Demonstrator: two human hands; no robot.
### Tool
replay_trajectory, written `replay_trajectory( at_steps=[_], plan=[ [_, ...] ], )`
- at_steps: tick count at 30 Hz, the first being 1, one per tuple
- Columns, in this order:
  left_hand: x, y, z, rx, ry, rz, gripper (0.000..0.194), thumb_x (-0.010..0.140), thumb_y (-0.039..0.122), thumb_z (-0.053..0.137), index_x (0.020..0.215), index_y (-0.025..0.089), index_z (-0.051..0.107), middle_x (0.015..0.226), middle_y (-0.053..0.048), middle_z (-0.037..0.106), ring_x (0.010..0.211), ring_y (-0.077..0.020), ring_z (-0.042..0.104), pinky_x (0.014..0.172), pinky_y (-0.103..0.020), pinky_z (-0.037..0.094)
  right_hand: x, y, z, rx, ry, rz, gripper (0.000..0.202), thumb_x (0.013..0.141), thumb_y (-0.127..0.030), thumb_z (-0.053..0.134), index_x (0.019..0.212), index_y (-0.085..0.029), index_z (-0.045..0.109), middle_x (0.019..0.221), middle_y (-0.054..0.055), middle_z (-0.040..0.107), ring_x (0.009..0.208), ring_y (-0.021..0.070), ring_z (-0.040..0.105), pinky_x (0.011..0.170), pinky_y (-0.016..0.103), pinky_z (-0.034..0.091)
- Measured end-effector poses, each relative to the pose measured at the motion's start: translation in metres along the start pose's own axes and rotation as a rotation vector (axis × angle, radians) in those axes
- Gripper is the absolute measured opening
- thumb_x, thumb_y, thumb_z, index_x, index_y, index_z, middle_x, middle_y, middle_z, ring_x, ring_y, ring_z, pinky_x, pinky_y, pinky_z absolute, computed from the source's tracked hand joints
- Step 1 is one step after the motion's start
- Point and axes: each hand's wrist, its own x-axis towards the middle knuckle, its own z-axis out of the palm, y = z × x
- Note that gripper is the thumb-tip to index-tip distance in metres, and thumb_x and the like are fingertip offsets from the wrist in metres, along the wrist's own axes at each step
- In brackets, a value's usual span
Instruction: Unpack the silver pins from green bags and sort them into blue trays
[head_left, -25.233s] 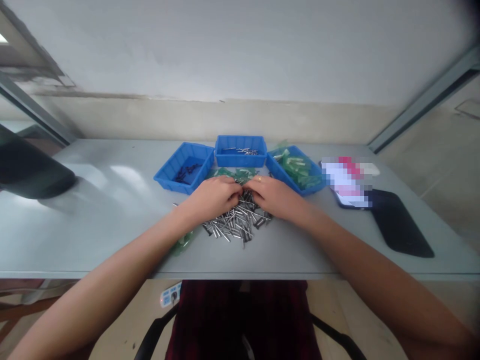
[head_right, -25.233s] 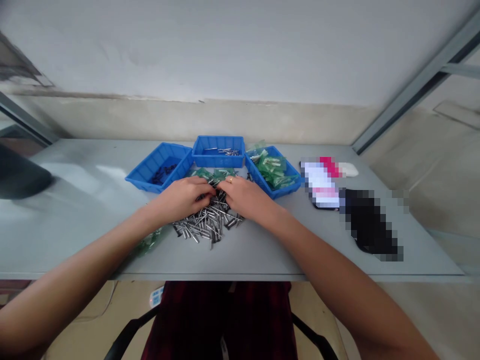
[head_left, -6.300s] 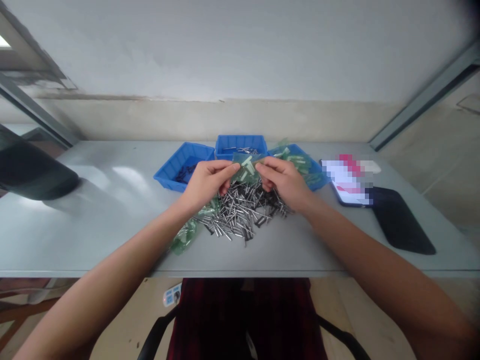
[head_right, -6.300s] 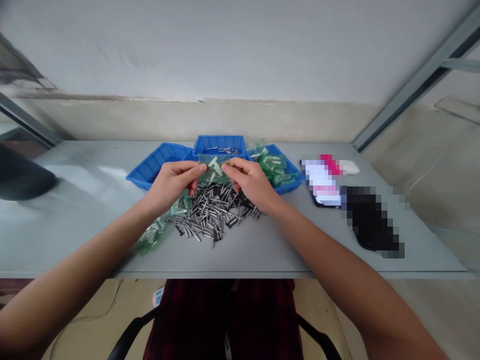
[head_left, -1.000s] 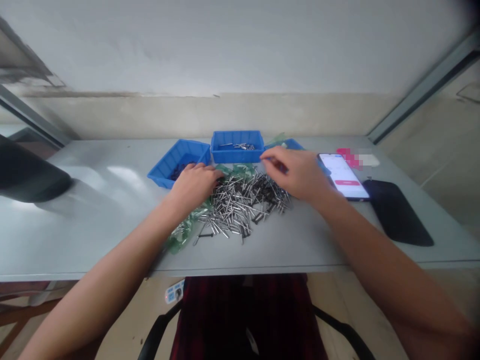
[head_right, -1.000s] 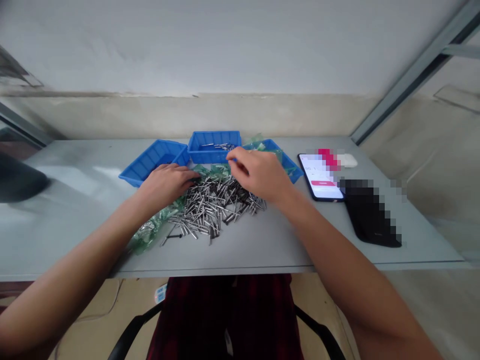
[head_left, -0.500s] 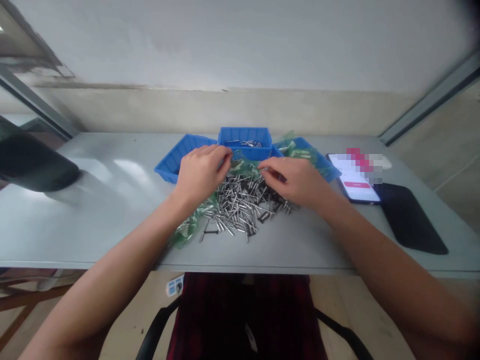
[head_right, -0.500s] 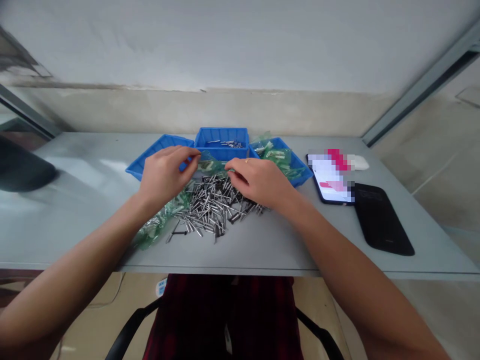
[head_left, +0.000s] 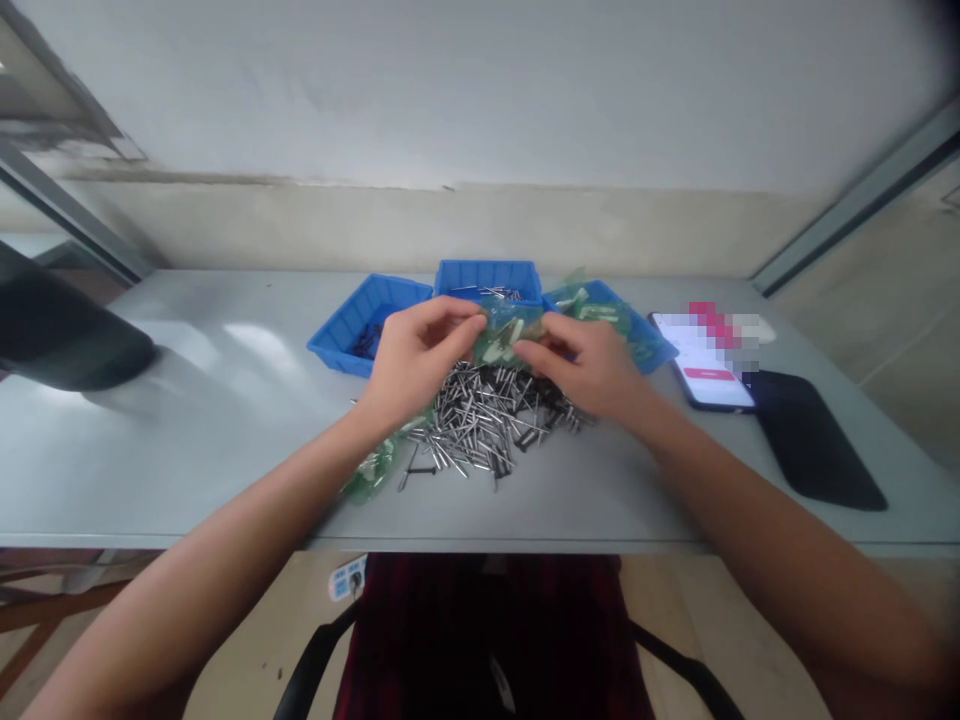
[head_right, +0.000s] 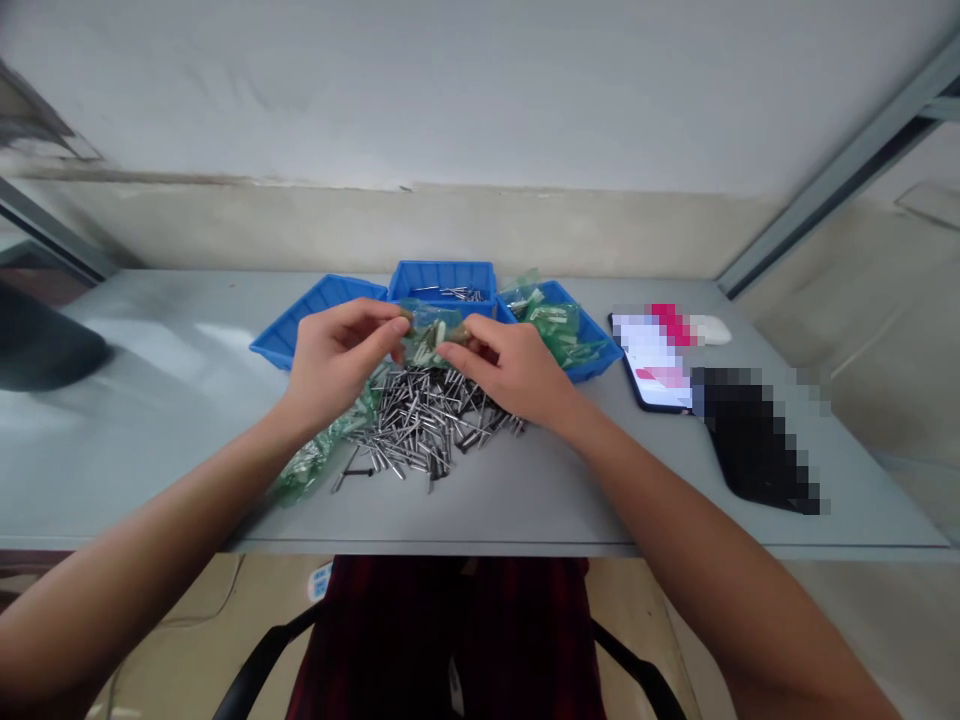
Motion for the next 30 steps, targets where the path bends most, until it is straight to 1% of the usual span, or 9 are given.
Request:
replay_trajectory(
  at_steps=[4,10,13,15,18,21,25,28,30],
  plan=[
    [-0.001,0.004,0.000,-0.041,-0.024,0.017,0.015,0.090,0.031,0.056,0.090,0.017,0.063,0.065,0.000,0.062,0.056,-0.0101,0.058,0.055,-0.023,0.050,0.001,-0.001,-0.002,0.152,0.015,0.058,0.036,0.090,-0.043,0.053,0.062,-0.022,0.042,0.053,-0.004,0.051,0.050,0.0100,0.046,0.049,0.025,0.036],
    [0.001,0.005,-0.002,0.002,-0.116,-0.011,0.015,0.089,0.026,0.056,0.078,0.017,0.061,0.063,0.001,0.060,0.055,-0.0090,0.055,0.052,-0.021,0.045,0.002,-0.001,0.000,0.256,-0.051,0.094,0.040,0.091,-0.045,0.051,0.060,-0.021,0.045,0.054,-0.004,0.052,0.050,0.0093,0.048,0.052,0.024,0.037],
    [0.000,0.005,-0.001,0.027,-0.165,-0.016,0.028,0.091,0.029,0.054,0.066,0.016,0.054,0.058,0.002,0.055,0.054,-0.0087,0.051,0.050,-0.021,0.041,0.001,-0.004,0.001,0.278,-0.082,0.089,0.043,0.092,-0.045,0.048,0.058,-0.020,0.044,0.053,-0.004,0.050,0.050,0.0088,0.048,0.052,0.024,0.037],
    [-0.001,0.004,0.000,0.047,-0.186,-0.007,0.035,0.092,0.032,0.053,0.061,0.017,0.049,0.055,0.003,0.051,0.051,-0.0082,0.047,0.048,-0.022,0.038,0.001,-0.005,0.001,0.261,-0.076,0.080,0.042,0.092,-0.043,0.050,0.057,-0.020,0.042,0.052,-0.005,0.049,0.050,0.0086,0.047,0.051,0.024,0.035],
    [-0.002,0.003,0.001,0.051,-0.212,-0.011,0.034,0.092,0.031,0.052,0.062,0.017,0.047,0.051,0.004,0.051,0.048,-0.0078,0.048,0.046,-0.021,0.037,0.001,-0.004,0.003,0.250,-0.045,0.072,0.039,0.091,-0.040,0.052,0.058,-0.020,0.044,0.052,-0.005,0.050,0.050,0.0088,0.048,0.052,0.024,0.037],
    [-0.001,0.001,0.002,0.070,-0.229,-0.020,0.033,0.093,0.028,0.051,0.061,0.018,0.045,0.050,0.004,0.052,0.046,-0.0077,0.049,0.046,-0.021,0.038,0.002,-0.003,0.005,0.277,-0.046,0.081,0.033,0.092,-0.039,0.051,0.064,-0.020,0.048,0.055,-0.004,0.052,0.051,0.0092,0.051,0.054,0.024,0.039],
    [-0.001,0.001,0.001,0.126,-0.227,0.015,0.033,0.093,0.028,0.050,0.062,0.017,0.047,0.052,0.004,0.054,0.048,-0.0077,0.050,0.049,-0.021,0.039,0.002,-0.001,0.007,0.284,-0.046,0.095,0.027,0.091,-0.040,0.052,0.072,-0.021,0.050,0.054,-0.005,0.049,0.050,0.0096,0.050,0.051,0.023,0.038],
    [-0.001,0.000,0.001,0.133,-0.233,0.033,0.033,0.093,0.028,0.050,0.062,0.018,0.047,0.053,0.004,0.054,0.049,-0.0081,0.050,0.050,-0.022,0.039,0.001,0.000,0.008,0.343,-0.054,0.103,0.027,0.091,-0.043,0.051,0.075,-0.022,0.049,0.055,-0.006,0.048,0.049,0.0097,0.050,0.049,0.023,0.038],
    [0.000,-0.002,0.001,0.127,-0.244,0.031,0.033,0.093,0.027,0.050,0.062,0.018,0.046,0.053,0.004,0.054,0.049,-0.0079,0.050,0.049,-0.021,0.038,0.000,-0.001,0.009,0.376,-0.080,0.111,0.030,0.092,-0.045,0.048,0.073,-0.022,0.048,0.056,-0.006,0.048,0.050,0.0095,0.051,0.050,0.023,0.039]
  ],
)
